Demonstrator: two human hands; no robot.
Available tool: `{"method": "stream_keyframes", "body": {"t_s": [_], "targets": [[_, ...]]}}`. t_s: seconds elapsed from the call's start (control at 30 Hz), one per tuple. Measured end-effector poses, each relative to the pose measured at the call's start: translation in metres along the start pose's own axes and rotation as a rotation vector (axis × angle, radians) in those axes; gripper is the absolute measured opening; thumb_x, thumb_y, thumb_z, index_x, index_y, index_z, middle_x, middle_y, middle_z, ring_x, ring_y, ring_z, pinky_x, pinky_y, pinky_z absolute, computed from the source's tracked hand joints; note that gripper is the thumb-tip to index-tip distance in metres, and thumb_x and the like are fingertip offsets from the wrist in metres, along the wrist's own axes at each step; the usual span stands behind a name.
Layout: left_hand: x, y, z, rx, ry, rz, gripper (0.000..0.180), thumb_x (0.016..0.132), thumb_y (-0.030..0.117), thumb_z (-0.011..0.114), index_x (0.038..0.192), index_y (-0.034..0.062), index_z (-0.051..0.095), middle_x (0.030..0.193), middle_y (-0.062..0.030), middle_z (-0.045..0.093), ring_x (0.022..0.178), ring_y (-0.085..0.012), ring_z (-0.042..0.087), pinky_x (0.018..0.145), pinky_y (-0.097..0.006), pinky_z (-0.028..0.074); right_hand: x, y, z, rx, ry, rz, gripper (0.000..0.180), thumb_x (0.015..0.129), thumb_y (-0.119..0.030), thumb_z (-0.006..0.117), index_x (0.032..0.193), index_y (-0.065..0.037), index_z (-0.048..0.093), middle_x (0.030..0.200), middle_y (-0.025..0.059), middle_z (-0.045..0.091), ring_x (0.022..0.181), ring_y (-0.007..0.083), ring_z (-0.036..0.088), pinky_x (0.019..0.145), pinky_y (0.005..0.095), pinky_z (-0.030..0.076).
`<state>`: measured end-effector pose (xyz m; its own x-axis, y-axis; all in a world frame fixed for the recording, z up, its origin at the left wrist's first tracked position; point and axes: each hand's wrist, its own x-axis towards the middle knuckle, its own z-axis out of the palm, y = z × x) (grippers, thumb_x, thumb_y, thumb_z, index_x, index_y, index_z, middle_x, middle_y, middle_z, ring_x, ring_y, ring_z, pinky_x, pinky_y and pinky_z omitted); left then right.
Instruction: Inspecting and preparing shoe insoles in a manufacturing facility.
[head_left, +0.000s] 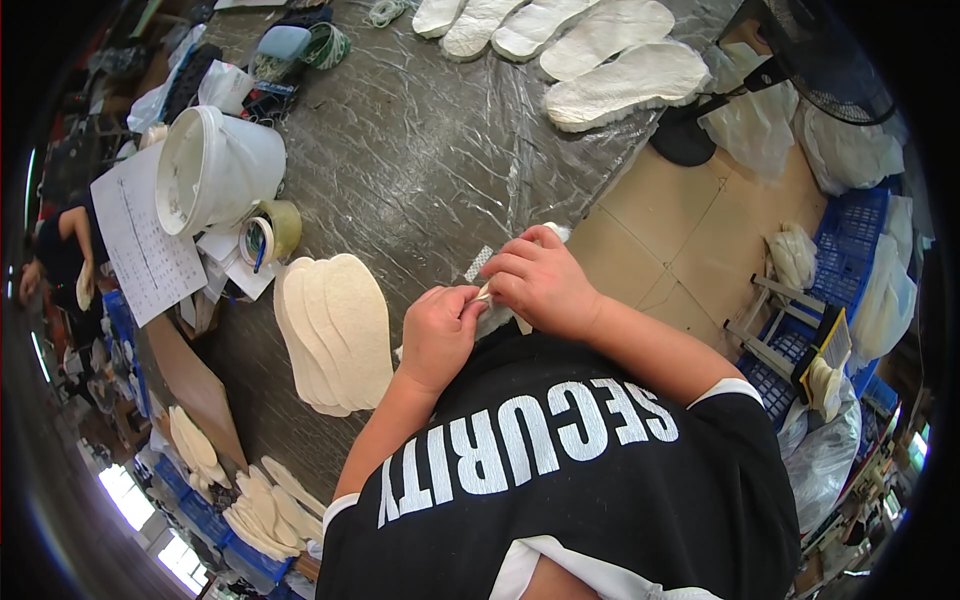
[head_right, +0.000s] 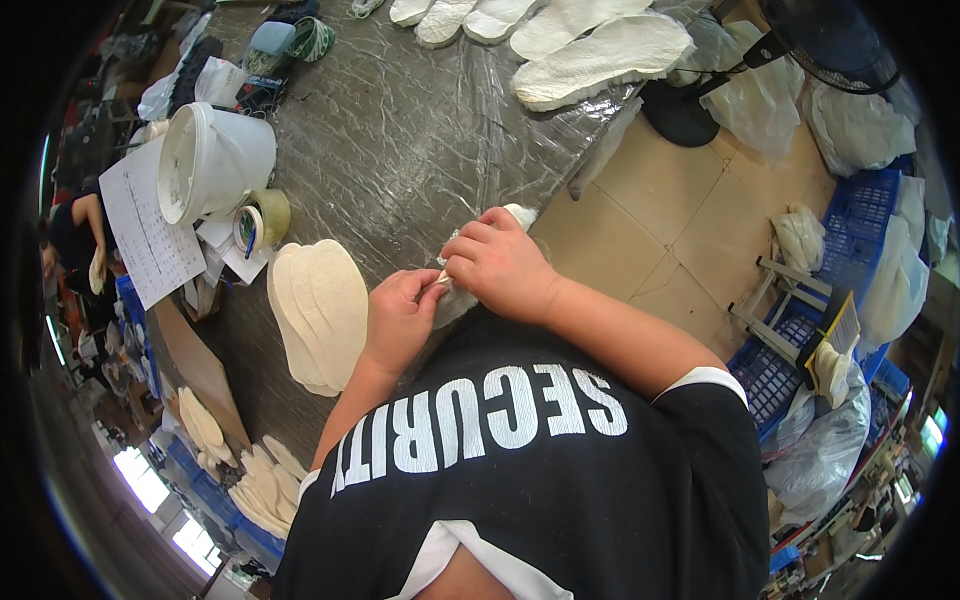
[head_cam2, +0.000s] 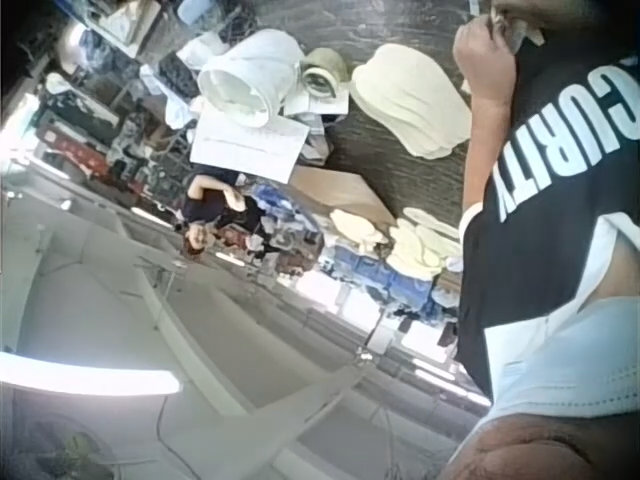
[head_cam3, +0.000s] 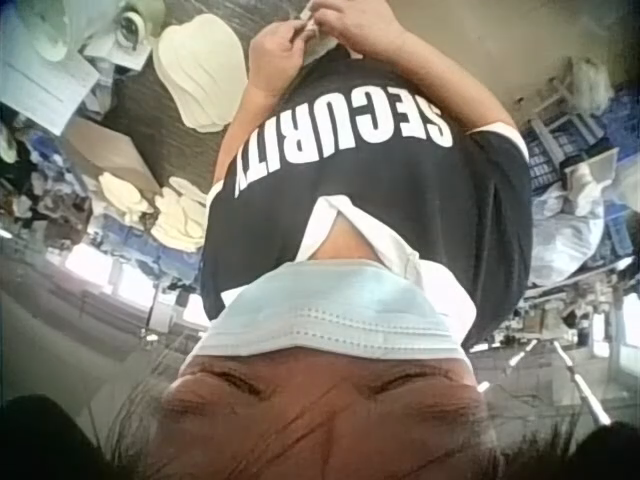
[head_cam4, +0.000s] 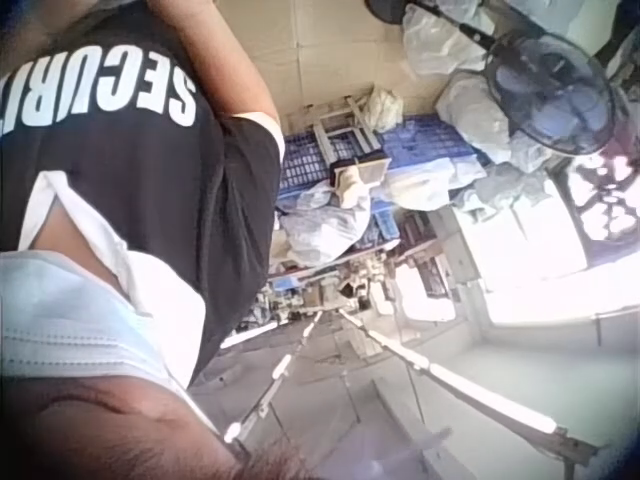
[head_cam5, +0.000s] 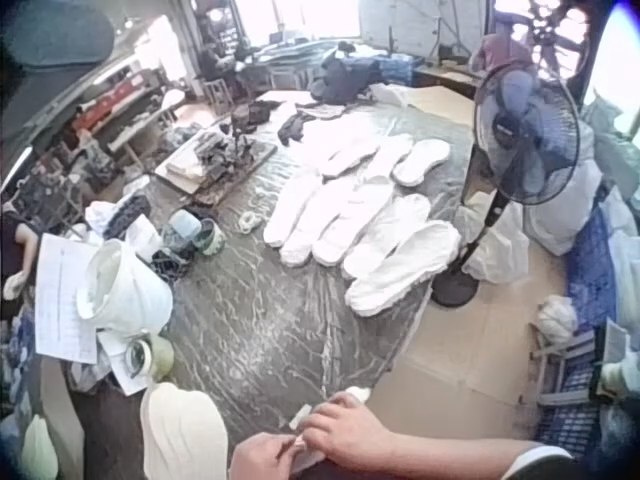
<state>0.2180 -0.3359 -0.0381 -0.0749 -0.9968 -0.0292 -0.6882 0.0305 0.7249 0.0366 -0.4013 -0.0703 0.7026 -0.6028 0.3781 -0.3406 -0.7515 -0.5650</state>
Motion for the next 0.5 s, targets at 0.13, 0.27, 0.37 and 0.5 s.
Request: {"method": "stream_keyframes", "body": {"t_s": [0.13, 0.27, 0.37, 0.5], "targets": [[0.001, 0.0031, 0.0015, 0.044, 0.005, -0.028, 0.011, 0.078, 0.001, 0.07, 0.088, 0.0013, 0.067, 0.079, -0.0141, 0.065, 0.072, -0.0285, 0.064, 0.064, -0.036, 0.05, 0.0027, 0.002, -0.0009, -0.031, -0.076, -0.053, 0.011, 0.075, -0.016, 0.061, 0.081, -0.008, 0.061, 0.097, 0.002, 0.06, 0.097, 0.02, 0.055, 0.091, 0.0404, 0.04], [-0.0006, 0.0014, 0.0079, 0.027, 0.014, -0.093, 0.009, 0.077, 0.002, 0.07, 0.086, 0.0017, 0.065, 0.077, -0.0133, 0.065, 0.071, -0.0287, 0.064, 0.064, -0.036, 0.05, 0.0027, 0.0067, 0.0025, 0.026, -0.106, -0.099, 0.011, 0.074, -0.015, 0.061, 0.082, -0.008, 0.06, 0.098, 0.0034, 0.059, 0.1, 0.0205, 0.054, 0.087, 0.0379, 0.04], [-0.0011, -0.0011, 0.0047, 0.034, -0.053, 0.035, 0.008, 0.079, 0.002, 0.069, 0.085, 0.0016, 0.064, 0.076, -0.0134, 0.064, 0.069, -0.0282, 0.063, 0.062, -0.036, 0.05, 0.0001, 0.0098, 0.0039, 0.041, -0.159, 0.034, 0.009, 0.075, -0.012, 0.061, 0.083, -0.008, 0.059, 0.096, 0.0047, 0.059, 0.094, 0.0213, 0.056, 0.08, 0.0338, 0.041], [-0.0025, 0.0013, 0.0059, -0.021, -0.096, -0.12, 0.008, 0.08, 0.006, 0.068, 0.086, 0.0012, 0.064, 0.08, -0.014, 0.066, 0.07, -0.0278, 0.065, 0.065, -0.035, 0.051, -0.0002, 0.01, 0.0049, 0.051, -0.176, 0.069, 0.007, 0.075, -0.012, 0.06, 0.08, -0.009, 0.057, 0.086, 0.0051, 0.056, 0.087, 0.022, 0.057, 0.075, 0.0346, 0.04]]}}
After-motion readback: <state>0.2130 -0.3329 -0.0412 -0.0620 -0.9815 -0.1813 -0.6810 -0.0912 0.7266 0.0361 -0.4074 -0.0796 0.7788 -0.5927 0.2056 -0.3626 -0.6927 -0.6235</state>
